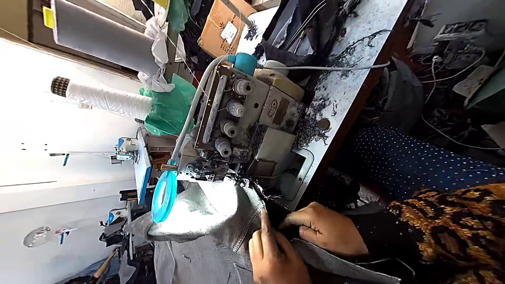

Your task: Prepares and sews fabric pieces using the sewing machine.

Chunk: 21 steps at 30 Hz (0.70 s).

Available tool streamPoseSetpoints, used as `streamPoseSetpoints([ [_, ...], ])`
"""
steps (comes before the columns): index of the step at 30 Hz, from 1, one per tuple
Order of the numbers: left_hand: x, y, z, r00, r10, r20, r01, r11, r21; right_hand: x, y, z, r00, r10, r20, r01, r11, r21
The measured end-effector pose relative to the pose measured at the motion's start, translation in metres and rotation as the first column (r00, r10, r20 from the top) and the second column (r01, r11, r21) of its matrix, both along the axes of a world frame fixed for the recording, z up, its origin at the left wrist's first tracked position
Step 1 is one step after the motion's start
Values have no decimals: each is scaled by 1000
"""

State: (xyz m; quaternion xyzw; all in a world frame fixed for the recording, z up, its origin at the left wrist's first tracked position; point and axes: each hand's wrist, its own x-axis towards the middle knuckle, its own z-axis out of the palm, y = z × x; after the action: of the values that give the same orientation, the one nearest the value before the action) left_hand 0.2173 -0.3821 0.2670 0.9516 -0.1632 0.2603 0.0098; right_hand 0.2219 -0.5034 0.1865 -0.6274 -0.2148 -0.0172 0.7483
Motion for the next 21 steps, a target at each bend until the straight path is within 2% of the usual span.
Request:
streamPoseSetpoints([
  [4, -2, -12, -3, 999, 35, 30, -37, 997, 61, -5, 9, -1, 986, -134, 95, 133, 991, 11],
  [9, 5, -30, 3, 992, 123, 8, -123, 985, 119, -4, 2, 10, 976, -210, 53, 209, 977, 31],
  [14, 37, -41, 17, 980, 196, -11, -193, 971, 139, 24, -13, 33, 990, -40, -134, 48, 997, 55],
  [16, 46, -37, 16, 989, 149, -9, -149, 988, 38, 33, -13, 35, 991, -13, -132, 23, 997, 73],
  [18, 37, -26, 8, 1000, 4, 11, -2, 990, -140, 36, -15, 31, 992, 25, -126, -12, 995, 104],
  [20, 9, -12, -13, 983, -160, 86, 181, 908, -377, 35, -20, 27, 990, 23, -138, 0, 987, 161],
  [21, -11, -2, -32, 974, -186, 132, 227, 846, -483, 35, -24, 27, 986, 12, -165, 17, 985, 173],
])
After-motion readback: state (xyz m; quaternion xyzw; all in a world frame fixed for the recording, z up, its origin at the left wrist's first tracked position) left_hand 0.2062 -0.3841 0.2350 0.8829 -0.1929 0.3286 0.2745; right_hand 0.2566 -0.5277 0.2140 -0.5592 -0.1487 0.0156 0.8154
